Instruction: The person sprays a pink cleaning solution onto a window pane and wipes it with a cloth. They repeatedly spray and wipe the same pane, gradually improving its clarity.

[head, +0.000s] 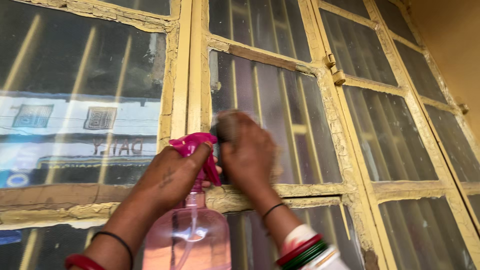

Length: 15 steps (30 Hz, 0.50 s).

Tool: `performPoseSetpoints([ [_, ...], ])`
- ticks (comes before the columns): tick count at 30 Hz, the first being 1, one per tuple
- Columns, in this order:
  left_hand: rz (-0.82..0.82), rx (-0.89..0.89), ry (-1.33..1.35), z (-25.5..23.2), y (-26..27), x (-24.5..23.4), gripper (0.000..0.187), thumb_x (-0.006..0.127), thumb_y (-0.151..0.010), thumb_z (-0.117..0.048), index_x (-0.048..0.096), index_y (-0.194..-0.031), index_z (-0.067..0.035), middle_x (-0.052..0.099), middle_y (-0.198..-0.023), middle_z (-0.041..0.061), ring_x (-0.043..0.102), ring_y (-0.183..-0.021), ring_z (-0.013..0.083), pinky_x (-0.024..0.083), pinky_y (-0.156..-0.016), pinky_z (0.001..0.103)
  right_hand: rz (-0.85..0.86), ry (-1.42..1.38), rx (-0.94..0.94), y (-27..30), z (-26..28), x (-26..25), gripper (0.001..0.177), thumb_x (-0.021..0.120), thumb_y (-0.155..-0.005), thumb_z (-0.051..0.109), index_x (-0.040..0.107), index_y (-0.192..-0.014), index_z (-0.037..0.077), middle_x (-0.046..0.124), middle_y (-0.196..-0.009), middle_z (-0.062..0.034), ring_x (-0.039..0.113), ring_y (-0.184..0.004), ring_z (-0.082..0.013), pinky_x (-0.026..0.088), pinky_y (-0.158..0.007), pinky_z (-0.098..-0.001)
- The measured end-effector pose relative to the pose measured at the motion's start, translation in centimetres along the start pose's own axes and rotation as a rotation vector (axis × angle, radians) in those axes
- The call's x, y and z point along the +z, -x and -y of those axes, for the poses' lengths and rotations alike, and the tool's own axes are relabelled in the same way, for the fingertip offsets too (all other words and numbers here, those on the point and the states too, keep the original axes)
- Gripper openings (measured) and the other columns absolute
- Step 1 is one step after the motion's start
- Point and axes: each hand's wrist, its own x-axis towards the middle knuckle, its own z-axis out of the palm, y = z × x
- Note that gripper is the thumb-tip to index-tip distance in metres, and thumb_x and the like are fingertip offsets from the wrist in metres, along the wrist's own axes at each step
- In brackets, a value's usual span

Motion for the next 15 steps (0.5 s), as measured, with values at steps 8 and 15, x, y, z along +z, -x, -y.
performPoseSetpoints([
  [8,-0.018,-0.059,0.027,-0.5,0.2,0.5,0.057,0.048,-0.099,-0.052,0.073,-0.106,-0.001,0.081,-0.095,0.015,0.08,-0.084,0.0232,0.063,-0.084,0.035,0.409,-0.065,-0.045,0.2,-0.1,-4.5,0.078,0.07,-0.082,0.018,0.035,-0.151,0.017,0.042,-0.153,-0.0107,0.034,-0.146,-0.029,0.014,-0.122,-0.053],
  [15,-0.027,0.02,0.036,-0.2,0.1,0.9,0.059,0.047,-0.097,-0.053,0.071,-0.109,-0.001,0.08,-0.099,0.015,0.08,-0.088,0.0213,0.064,-0.086,0.036,0.428,0.016,0.159,1.3,-7.8,-6.4,0.074,0.066,-0.086,0.02,0.033,-0.153,0.022,0.044,-0.151,-0.0112,0.033,-0.141,-0.0367,0.018,-0.12,-0.0538],
])
